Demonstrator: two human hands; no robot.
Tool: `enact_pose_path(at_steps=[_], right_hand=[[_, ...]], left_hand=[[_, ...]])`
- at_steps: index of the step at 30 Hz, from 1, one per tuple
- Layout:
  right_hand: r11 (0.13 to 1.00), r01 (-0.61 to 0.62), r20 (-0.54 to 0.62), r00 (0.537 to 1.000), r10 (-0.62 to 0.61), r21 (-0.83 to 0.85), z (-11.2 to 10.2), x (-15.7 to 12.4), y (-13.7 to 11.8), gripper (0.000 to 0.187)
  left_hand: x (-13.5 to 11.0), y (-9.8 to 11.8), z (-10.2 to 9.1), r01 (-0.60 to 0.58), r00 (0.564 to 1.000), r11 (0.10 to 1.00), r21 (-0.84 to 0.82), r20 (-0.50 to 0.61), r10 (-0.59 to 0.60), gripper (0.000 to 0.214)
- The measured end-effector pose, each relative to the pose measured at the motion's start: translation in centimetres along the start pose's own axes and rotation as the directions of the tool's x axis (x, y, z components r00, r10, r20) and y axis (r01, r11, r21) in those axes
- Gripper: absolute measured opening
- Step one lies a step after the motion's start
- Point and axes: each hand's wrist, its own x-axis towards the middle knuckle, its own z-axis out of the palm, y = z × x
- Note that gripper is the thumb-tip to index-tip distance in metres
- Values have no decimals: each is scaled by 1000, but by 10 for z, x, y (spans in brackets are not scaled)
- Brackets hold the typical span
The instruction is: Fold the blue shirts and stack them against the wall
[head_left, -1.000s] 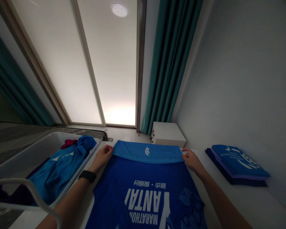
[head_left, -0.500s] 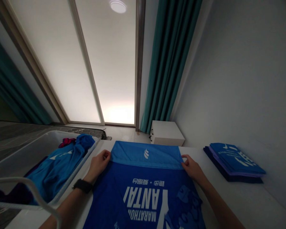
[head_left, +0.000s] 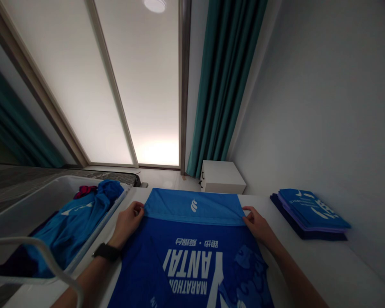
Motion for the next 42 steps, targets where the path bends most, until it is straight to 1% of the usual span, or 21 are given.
enact_pose_path(at_steps=[3, 7, 11, 15, 19, 21, 25, 28, 30, 32, 34, 35, 36, 38, 40, 42], right_hand=[[1000, 10, 4, 1000, -10, -24, 1, -2, 0, 39], [993, 41, 30, 999, -38, -111, 4, -4, -1, 36], [986, 49, 23, 999, -45, -160, 5, -3, -2, 37], [983, 44, 2, 999, -44, -177, 4, -2, -2, 38], [989, 52, -26, 998, -56, -140, 4, -2, 0, 39], [988, 62, -18, 998, -65, -143, 5, -1, 2, 40], [973, 108, -2, 994, -110, -204, 9, 1, 6, 41], [966, 103, -11, 994, -108, -236, 8, 0, 6, 41], [961, 93, -49, 993, -110, -262, 6, -1, 2, 39], [945, 122, -97, 983, -158, -305, 5, -3, -7, 38], [913, 183, -93, 968, -232, -365, 7, -4, -21, 41], [892, 222, -63, 962, -267, -395, 10, -3, -30, 43], [872, 250, -25, 958, -287, -420, 14, -3, -40, 45], [838, 322, 73, 943, -324, -440, 27, 0, -62, 49], [809, 376, 156, 926, -343, -453, 42, 5, -81, 54], [809, 361, 212, 932, -295, -464, 56, 12, -95, 58]], left_hand=[[-1, 0, -1, -3, 1000, 1000, 24, 1, 3, 27], [-3, 5, -5, -30, 999, 997, 78, 18, 29, 26], [-4, 9, -8, -41, 999, 996, 83, 31, 39, 25], [-7, 11, -11, -42, 998, 999, 24, 38, 42, 25], [-8, 10, -14, -17, 999, 996, -93, 40, 21, 33], [-9, 9, -14, -9, 998, 995, -98, 56, 14, 35], [-8, 8, -13, -37, 997, 999, 11, 69, 37, 30], [-9, 11, -14, -64, 995, 994, 83, 87, 57, 26], [-9, 15, -17, -98, 994, 983, 155, 63, 89, 25], [-9, 21, -20, -159, 987, 957, 241, 16, 160, 26], [-8, 30, -19, -260, 964, 921, 289, 20, 266, 31], [-8, 36, -16, -329, 943, 900, 286, 53, 328, 34], [-7, 43, -11, -407, 913, 873, 267, 106, 394, 38], [-3, 59, 2, -559, 826, 803, 206, 223, 518, 45], [2, 74, 19, -666, 734, 728, 159, 311, 604, 50], [8, 84, 36, -721, 676, 679, 135, 351, 648, 51]])
